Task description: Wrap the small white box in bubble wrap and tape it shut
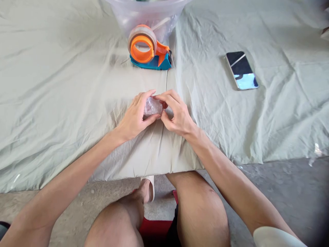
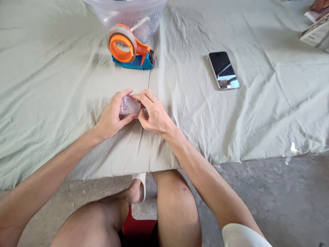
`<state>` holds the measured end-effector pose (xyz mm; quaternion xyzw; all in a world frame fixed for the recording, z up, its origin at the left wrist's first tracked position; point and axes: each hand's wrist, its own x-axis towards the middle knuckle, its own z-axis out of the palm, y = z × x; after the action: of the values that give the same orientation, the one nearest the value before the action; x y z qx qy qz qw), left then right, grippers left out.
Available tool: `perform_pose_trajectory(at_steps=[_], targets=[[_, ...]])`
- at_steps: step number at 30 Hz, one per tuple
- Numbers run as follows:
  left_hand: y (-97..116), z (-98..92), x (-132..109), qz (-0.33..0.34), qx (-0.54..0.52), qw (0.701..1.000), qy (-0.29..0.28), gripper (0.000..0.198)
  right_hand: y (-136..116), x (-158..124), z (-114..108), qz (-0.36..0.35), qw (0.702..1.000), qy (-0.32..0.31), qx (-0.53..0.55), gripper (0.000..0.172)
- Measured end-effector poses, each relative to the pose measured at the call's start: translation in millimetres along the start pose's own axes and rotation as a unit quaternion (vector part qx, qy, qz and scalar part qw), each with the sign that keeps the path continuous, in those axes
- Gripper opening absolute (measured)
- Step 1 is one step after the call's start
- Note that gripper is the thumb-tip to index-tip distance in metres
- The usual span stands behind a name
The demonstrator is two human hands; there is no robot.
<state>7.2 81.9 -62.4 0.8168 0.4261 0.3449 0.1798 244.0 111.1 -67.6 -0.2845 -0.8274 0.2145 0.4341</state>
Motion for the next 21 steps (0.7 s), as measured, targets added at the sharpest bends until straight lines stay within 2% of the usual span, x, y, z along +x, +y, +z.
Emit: perform_pose_trajectory(at_steps=[4, 7, 9, 12, 17, 21], targets=[[5, -2.0, 1, -0.005, -0.006, 1.000, -0.007, 0.055, -1, 1, 3, -0.014, 0.999, 0.010, 0.034, 0.035], [8, -2.1, 2, -0.001, -0.018, 1.000, 0.001, 0.062, -2, 3, 2, -0.031, 0.998, -0.002, 0.045, 0.029], [10, -1.8, 3, 0.000, -0.024, 1.000, 0.011, 0.066, -1, 4, 2, -0.041, 0.998, -0.003, 0.048, 0.027], [12, -1.5, 3, -0.015, -0.022, 1.000, 0.004, 0.057, -1, 5, 1, -0.062, 0.997, 0.011, 0.044, 0.030], [13, 1.3, -1, -0.027, 0.016, 0.999, 0.008, 0.053, -3, 2, 1, -0.087, 0.993, 0.075, -0.037, 0.043], [12, 3.6, -3, -0.015, 0.031, 0.999, 0.029, 0.055, -12, 5, 1, -0.064, 0.982, 0.160, -0.074, 0.040]])
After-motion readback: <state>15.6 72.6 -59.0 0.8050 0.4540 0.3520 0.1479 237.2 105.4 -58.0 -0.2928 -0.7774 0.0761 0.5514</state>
